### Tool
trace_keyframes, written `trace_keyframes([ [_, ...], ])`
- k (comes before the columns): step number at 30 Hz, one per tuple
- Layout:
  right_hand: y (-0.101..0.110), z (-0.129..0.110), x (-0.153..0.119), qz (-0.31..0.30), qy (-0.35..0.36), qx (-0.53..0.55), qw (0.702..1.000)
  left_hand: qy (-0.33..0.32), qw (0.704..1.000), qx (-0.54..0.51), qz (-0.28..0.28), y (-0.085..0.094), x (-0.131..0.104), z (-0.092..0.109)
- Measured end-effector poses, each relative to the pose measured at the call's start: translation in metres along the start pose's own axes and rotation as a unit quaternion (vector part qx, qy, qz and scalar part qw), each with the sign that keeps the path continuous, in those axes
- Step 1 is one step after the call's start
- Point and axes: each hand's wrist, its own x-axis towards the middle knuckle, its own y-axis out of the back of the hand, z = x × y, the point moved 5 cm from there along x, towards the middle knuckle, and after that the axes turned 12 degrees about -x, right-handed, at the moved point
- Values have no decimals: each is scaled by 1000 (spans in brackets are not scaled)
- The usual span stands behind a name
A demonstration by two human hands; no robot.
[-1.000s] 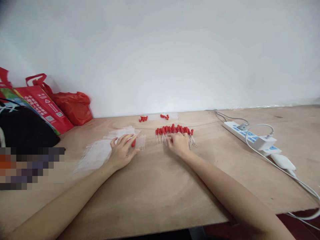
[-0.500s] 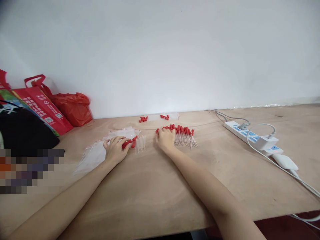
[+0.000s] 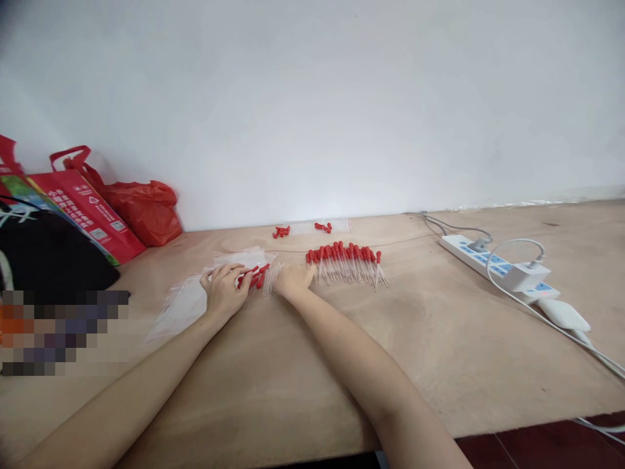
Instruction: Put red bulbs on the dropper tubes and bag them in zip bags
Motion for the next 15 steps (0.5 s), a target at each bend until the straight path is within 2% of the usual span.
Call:
trace_keyframes([
  [3, 2, 2, -3, 26, 2, 5, 1000, -47, 998, -43, -3, 3, -2, 9],
  [7, 9, 21, -15, 118, 26, 17, 993, -102, 988, -104, -50, 4, -9, 23],
  [11, 12, 58, -39, 225, 147, 66, 961, -154, 963, -198, -101, 0, -19, 40],
  [15, 9, 97, -68, 280, 288, 103, 910, -152, 947, -254, -120, -4, -25, 52],
])
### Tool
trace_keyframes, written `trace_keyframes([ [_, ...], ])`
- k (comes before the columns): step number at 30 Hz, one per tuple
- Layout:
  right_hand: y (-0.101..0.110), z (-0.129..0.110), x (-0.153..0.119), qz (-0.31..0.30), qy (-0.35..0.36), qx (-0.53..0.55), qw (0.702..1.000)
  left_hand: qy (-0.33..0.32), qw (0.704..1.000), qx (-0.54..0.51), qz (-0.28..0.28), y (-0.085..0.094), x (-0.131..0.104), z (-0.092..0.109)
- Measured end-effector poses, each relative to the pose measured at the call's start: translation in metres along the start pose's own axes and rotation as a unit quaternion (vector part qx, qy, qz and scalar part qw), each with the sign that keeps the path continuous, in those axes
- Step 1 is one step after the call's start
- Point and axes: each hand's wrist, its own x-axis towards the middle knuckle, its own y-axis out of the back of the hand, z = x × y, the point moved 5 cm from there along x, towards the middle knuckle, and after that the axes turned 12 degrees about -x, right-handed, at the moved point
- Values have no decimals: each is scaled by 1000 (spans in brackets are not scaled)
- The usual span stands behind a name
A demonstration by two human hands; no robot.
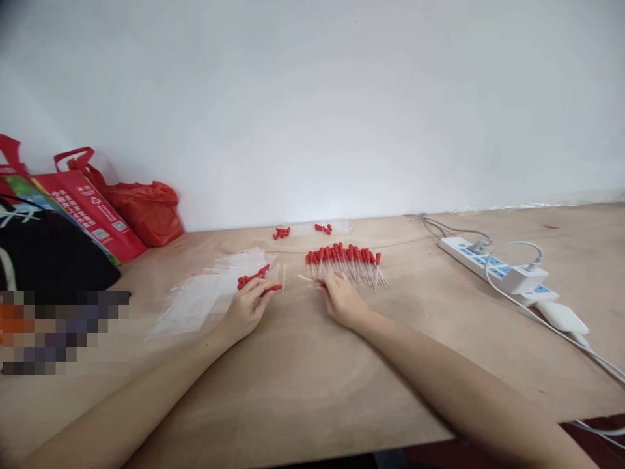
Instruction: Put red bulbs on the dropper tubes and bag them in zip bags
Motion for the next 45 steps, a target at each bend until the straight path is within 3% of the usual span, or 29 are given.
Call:
trace_keyframes([
  [2, 8, 4, -13, -2, 32, -20, 999, 14, 1000, 6, -13, -4, 1, 3],
  [6, 18, 2, -19, -14, 30, -60, 998, 23, 998, 42, -29, -7, 2, 11],
  [14, 19, -18, -13, -25, 64, -33, 997, -55, 994, 61, -66, -25, -1, 33],
  [27, 14, -16, -14, -50, 100, -38, 993, -83, 994, -5, -69, -26, -3, 34],
  [36, 20, -28, -13, -10, 159, -153, 975, -79, 994, -4, -76, -27, -3, 35],
  [41, 20, -35, -14, -15, 129, -109, 986, -104, 992, 12, -69, -25, -2, 44],
  [45, 16, -35, -9, -77, 95, -25, 992, -122, 990, 26, -61, -22, -2, 50],
])
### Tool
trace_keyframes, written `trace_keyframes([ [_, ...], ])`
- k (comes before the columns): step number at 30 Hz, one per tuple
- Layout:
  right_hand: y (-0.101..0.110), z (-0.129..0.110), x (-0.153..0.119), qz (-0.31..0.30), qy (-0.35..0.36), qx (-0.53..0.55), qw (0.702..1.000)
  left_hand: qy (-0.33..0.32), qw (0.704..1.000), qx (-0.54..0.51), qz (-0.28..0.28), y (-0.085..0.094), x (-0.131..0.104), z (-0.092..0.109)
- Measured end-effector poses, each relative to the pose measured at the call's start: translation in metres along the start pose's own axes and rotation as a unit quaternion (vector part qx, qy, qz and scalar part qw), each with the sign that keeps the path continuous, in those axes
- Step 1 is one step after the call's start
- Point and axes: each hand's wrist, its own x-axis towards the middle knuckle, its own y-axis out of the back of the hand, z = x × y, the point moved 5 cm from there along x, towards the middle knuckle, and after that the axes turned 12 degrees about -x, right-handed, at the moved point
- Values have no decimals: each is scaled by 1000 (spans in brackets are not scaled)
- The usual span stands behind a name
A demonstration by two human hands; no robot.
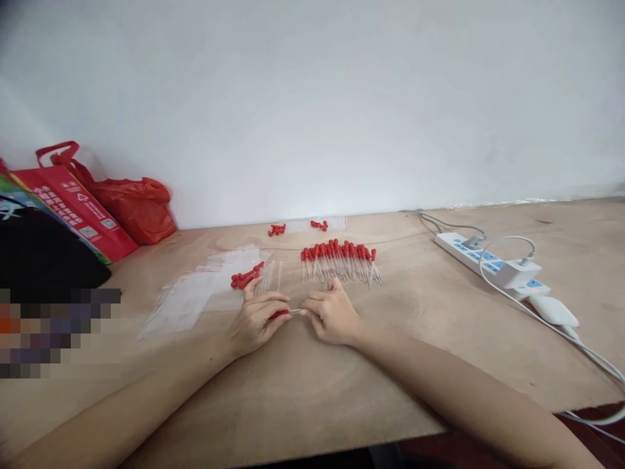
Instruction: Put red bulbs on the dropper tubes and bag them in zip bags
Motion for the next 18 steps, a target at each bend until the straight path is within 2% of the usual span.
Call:
trace_keyframes([
  [4, -4, -2, 6, -58, -15, 60, 996, -9, 1000, 15, -13, -3, 0, 4],
  [9, -9, -10, 13, -85, -15, 71, 994, -32, 999, 24, -25, -6, 3, 7],
  [14, -7, 4, 15, -68, -66, 51, 994, 50, 998, 33, 13, 10, 3, -11],
  [18, -8, 16, 10, -66, -73, 28, 995, 78, 996, 38, 8, 16, -2, -22],
])
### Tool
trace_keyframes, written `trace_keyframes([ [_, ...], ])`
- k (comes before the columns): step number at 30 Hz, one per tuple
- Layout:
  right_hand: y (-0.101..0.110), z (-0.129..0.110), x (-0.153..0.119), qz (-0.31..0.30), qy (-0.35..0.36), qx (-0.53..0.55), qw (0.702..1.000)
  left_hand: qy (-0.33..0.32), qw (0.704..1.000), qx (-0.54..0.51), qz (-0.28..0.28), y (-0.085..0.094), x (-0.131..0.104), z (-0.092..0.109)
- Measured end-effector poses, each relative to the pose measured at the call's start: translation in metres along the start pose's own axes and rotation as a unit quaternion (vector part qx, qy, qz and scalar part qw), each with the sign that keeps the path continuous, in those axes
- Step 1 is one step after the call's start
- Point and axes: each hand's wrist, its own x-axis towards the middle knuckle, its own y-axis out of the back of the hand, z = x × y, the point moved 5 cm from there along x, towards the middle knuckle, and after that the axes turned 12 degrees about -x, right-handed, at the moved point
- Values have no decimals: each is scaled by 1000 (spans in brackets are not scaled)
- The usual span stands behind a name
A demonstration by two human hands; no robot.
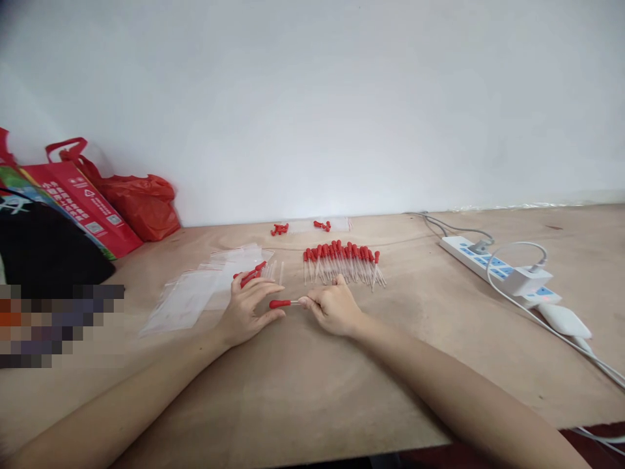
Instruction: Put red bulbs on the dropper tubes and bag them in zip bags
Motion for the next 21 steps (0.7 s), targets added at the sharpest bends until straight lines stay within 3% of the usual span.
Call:
trace_keyframes([
  [6, 4, -1, -6, 81, 78, -66, 991, -15, 1000, -4, -17, -6, 0, 5],
  [10, 9, -6, -10, 142, 91, -122, 978, -9, 1000, -18, -24, -10, 0, 10],
  [21, 2, -12, -12, 134, 98, -64, 984, -20, 998, -43, -38, -17, -3, 15],
])
